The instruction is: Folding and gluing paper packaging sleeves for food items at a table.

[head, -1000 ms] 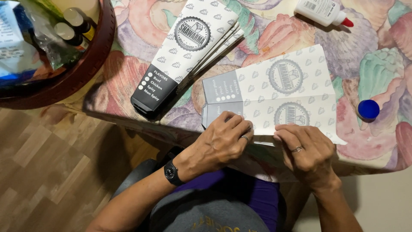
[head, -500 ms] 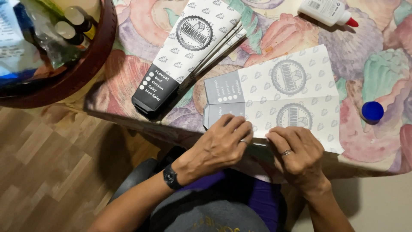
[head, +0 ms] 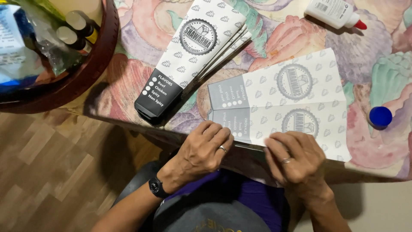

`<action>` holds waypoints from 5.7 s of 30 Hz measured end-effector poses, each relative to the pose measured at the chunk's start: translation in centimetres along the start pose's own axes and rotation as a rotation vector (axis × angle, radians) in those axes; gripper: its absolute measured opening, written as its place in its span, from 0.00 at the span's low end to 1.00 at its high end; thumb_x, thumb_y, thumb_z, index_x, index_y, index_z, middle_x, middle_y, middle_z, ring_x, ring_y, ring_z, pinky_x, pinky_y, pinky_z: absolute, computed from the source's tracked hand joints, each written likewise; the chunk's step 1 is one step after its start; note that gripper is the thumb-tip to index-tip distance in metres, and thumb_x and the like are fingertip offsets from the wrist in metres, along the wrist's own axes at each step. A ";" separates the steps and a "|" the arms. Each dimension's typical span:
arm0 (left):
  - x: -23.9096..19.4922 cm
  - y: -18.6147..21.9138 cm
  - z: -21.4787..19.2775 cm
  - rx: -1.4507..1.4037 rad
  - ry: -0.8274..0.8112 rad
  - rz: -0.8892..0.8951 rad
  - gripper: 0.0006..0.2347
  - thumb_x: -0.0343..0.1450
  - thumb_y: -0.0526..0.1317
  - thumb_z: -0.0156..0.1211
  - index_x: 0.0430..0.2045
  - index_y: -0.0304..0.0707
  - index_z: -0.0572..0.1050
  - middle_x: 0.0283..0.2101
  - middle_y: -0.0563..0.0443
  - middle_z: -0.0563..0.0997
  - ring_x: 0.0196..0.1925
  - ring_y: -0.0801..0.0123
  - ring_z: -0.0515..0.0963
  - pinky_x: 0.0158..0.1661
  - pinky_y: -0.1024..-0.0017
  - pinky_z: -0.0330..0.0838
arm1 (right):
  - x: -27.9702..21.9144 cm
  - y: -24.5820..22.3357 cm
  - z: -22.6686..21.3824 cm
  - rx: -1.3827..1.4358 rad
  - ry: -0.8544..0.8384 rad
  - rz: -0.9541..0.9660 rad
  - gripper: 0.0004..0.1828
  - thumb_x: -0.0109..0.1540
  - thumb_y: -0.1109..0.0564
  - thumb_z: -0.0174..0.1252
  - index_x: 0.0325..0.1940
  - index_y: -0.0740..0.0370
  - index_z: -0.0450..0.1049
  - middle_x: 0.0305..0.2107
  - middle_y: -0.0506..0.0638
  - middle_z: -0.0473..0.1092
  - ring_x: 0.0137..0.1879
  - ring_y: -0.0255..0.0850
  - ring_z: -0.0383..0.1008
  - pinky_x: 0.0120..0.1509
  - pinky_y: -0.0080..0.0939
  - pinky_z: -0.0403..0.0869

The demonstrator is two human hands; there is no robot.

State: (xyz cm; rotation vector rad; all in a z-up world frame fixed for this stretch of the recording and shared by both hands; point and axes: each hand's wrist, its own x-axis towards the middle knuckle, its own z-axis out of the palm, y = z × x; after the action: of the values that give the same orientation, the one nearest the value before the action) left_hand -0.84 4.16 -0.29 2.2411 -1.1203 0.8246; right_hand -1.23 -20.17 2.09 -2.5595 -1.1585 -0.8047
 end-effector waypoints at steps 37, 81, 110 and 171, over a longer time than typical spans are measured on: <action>-1.7 -1.7 -1.4 -0.379 0.007 -0.301 0.06 0.74 0.27 0.62 0.40 0.19 0.73 0.51 0.27 0.73 0.44 0.44 0.81 0.45 0.54 0.80 | 1.0 -1.3 2.1 0.297 -0.005 0.210 0.02 0.63 0.68 0.62 0.38 0.67 0.76 0.29 0.54 0.70 0.32 0.47 0.66 0.37 0.46 0.65; 0.2 -0.9 -1.1 -0.552 0.093 -0.682 0.07 0.71 0.31 0.64 0.26 0.25 0.72 0.42 0.35 0.70 0.47 0.53 0.77 0.45 0.65 0.77 | 2.9 0.8 1.0 0.539 -0.241 0.483 0.04 0.58 0.58 0.67 0.31 0.58 0.79 0.19 0.44 0.68 0.23 0.34 0.63 0.30 0.33 0.62; -0.5 2.1 0.4 -0.019 0.063 -0.114 0.04 0.76 0.25 0.57 0.39 0.13 0.76 0.44 0.30 0.78 0.42 0.48 0.77 0.43 0.58 0.71 | 2.5 0.8 1.4 0.533 -0.273 0.517 0.03 0.57 0.60 0.66 0.32 0.54 0.78 0.21 0.43 0.69 0.26 0.35 0.71 0.33 0.35 0.67; 0.3 6.5 2.5 0.698 -0.501 -0.192 0.34 0.75 0.29 0.54 0.74 0.65 0.47 0.45 0.37 0.69 0.42 0.43 0.77 0.48 0.47 0.78 | -4.6 5.6 -3.8 0.430 -0.143 0.500 0.06 0.58 0.60 0.68 0.34 0.60 0.76 0.29 0.47 0.74 0.35 0.40 0.72 0.44 0.38 0.70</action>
State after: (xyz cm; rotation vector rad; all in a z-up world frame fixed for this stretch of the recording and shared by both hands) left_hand -5.33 -1.18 -0.77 3.2126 -0.8669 0.6495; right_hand -1.06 -28.32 2.76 -2.3951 -0.5867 -0.2288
